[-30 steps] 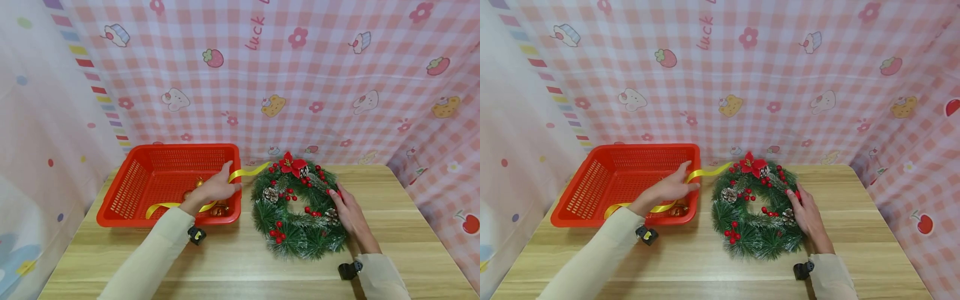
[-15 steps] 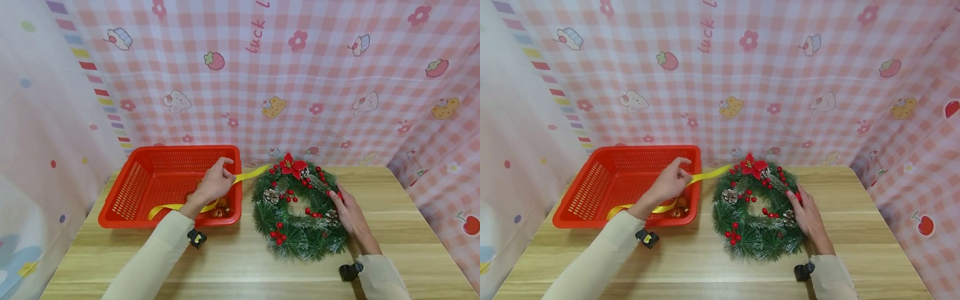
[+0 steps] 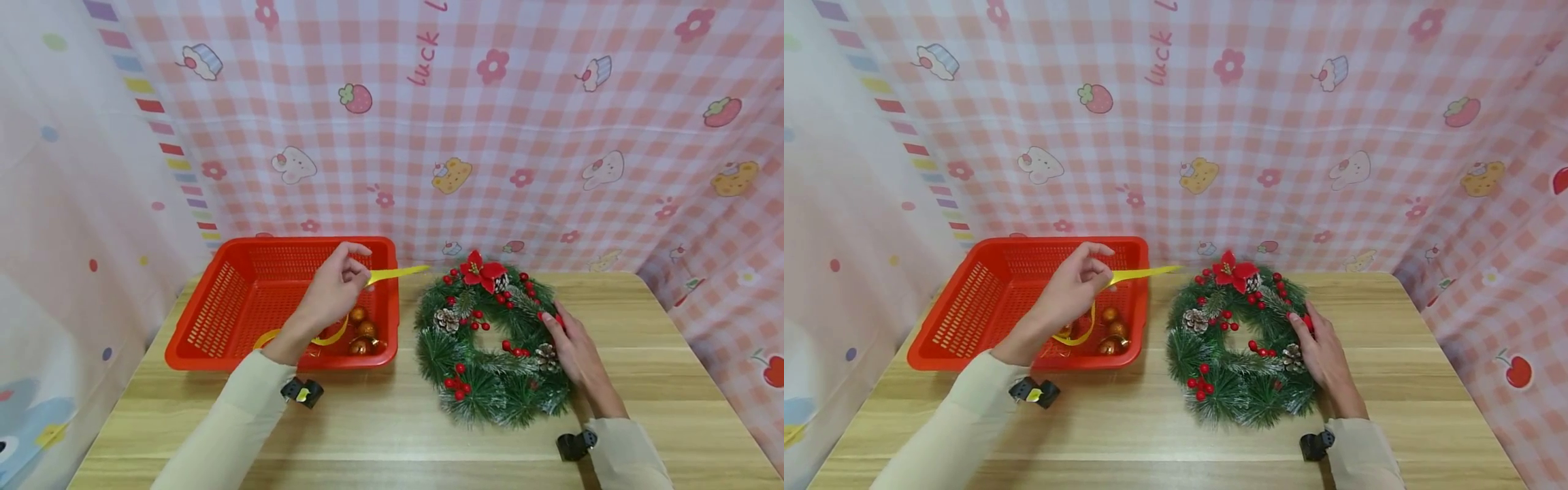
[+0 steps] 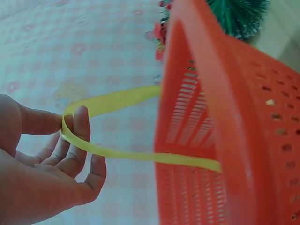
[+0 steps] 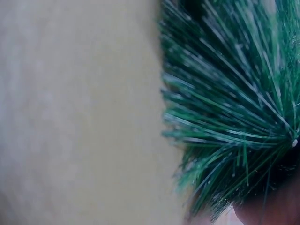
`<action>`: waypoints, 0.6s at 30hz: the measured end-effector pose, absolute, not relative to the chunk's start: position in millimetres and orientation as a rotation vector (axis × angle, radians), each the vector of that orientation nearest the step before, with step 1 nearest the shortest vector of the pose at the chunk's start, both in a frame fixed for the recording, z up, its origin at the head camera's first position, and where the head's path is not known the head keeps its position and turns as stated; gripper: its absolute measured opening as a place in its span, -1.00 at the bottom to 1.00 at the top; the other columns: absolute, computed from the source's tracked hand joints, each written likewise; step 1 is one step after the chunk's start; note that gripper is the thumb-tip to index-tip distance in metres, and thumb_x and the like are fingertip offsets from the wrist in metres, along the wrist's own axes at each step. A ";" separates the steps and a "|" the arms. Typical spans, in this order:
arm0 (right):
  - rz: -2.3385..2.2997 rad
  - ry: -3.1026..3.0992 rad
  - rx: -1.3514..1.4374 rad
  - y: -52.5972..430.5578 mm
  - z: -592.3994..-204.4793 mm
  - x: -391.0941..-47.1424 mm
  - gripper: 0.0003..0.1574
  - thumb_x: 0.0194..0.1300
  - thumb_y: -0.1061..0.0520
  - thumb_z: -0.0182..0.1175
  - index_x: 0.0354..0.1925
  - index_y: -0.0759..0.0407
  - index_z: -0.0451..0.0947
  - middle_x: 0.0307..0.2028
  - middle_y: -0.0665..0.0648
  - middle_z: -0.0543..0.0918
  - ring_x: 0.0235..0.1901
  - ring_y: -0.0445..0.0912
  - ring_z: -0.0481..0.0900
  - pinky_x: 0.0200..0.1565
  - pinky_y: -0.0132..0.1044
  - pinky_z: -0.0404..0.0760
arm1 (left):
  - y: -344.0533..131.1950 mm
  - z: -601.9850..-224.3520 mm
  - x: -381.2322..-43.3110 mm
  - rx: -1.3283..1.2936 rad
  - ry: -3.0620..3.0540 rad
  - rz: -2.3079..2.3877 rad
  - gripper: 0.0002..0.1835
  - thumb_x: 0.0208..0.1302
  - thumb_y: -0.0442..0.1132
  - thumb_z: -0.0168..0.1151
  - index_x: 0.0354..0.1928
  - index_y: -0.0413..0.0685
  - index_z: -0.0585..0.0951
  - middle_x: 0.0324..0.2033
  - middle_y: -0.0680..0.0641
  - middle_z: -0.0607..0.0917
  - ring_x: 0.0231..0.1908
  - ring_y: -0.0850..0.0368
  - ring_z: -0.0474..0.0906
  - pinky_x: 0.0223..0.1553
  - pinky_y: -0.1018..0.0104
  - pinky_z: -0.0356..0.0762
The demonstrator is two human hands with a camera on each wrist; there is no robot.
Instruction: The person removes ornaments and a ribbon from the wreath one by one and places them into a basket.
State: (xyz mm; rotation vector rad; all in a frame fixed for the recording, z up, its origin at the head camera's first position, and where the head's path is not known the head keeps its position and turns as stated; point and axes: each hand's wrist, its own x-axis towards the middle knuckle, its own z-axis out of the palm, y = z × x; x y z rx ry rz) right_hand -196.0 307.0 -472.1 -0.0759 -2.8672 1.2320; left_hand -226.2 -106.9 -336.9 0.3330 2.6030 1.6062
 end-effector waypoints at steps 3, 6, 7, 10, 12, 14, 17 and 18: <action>1.229 -2.876 -0.080 307.0 -471.3 -195.3 -0.10 0.55 -0.34 -0.34 0.58 0.10 -0.24 0.46 0.56 -0.03 0.43 0.47 -0.07 0.32 0.41 -0.04 | -115.7 -330.4 -223.0 0.352 2.607 1.631 -0.70 0.50 -0.27 0.03 0.21 0.05 0.38 -0.20 -0.19 0.65 -0.34 0.01 0.52 -0.37 0.24 0.41; 1.230 -2.883 -0.083 306.4 -471.3 -195.4 -0.10 0.55 -0.35 -0.35 0.58 0.09 -0.24 0.46 0.56 -0.03 0.42 0.47 -0.07 0.32 0.41 -0.04 | -125.4 -325.1 -219.2 0.344 2.601 1.674 -0.71 0.51 -0.27 0.01 0.21 0.04 0.38 -0.22 -0.17 0.64 -0.37 -0.03 0.49 -0.44 0.28 0.36; 1.234 -2.887 -0.086 306.5 -471.2 -195.4 -0.09 0.55 -0.35 -0.35 0.58 0.08 -0.25 0.46 0.56 -0.04 0.42 0.47 -0.08 0.32 0.41 -0.05 | -128.4 -323.5 -217.9 0.336 2.596 1.693 -0.71 0.51 -0.27 0.01 0.20 0.04 0.38 -0.22 -0.16 0.64 -0.35 -0.03 0.51 -0.44 0.29 0.36; 1.237 -2.891 -0.095 307.2 -471.0 -195.6 -0.08 0.54 -0.36 -0.35 0.59 0.07 -0.25 0.47 0.56 -0.05 0.43 0.48 -0.09 0.32 0.42 -0.05 | -136.0 -318.8 -214.9 0.323 2.580 1.760 -0.72 0.51 -0.28 0.00 0.19 0.03 0.37 -0.23 -0.14 0.62 -0.28 -0.01 0.59 -0.41 0.30 0.40; 1.239 -2.893 -0.100 307.6 -470.7 -195.4 -0.08 0.54 -0.36 -0.35 0.59 0.07 -0.25 0.47 0.56 -0.06 0.43 0.48 -0.10 0.32 0.42 -0.05 | -140.3 -315.3 -212.6 0.317 2.567 1.804 -0.72 0.50 -0.28 -0.01 0.18 0.01 0.37 -0.23 -0.15 0.60 -0.22 0.00 0.62 -0.27 0.27 0.48; 1.239 -2.898 -0.100 307.7 -470.6 -195.0 -0.08 0.54 -0.37 -0.35 0.59 0.06 -0.26 0.47 0.55 -0.07 0.43 0.48 -0.10 0.32 0.42 -0.05 | -145.0 -311.9 -210.2 0.322 2.570 1.829 -0.72 0.50 -0.28 -0.01 0.18 0.00 0.37 -0.23 -0.16 0.58 -0.19 0.01 0.64 -0.14 0.20 0.52; 1.247 -2.904 -0.095 307.5 -470.4 -194.2 -0.08 0.54 -0.38 -0.35 0.59 0.05 -0.27 0.48 0.55 -0.08 0.43 0.48 -0.11 0.32 0.42 -0.06 | -153.2 -306.7 -205.3 0.321 2.586 1.861 -0.72 0.50 -0.28 -0.02 0.19 -0.02 0.36 -0.23 -0.17 0.56 -0.19 0.00 0.64 0.00 0.17 0.55; 1.250 -2.905 -0.094 307.6 -470.4 -194.0 -0.08 0.53 -0.38 -0.35 0.59 0.05 -0.27 0.48 0.54 -0.09 0.43 0.48 -0.12 0.32 0.42 -0.06 | -156.1 -305.2 -204.0 0.323 2.592 1.875 -0.72 0.51 -0.27 -0.02 0.19 -0.03 0.36 -0.23 -0.17 0.55 -0.20 0.00 0.64 0.00 0.19 0.57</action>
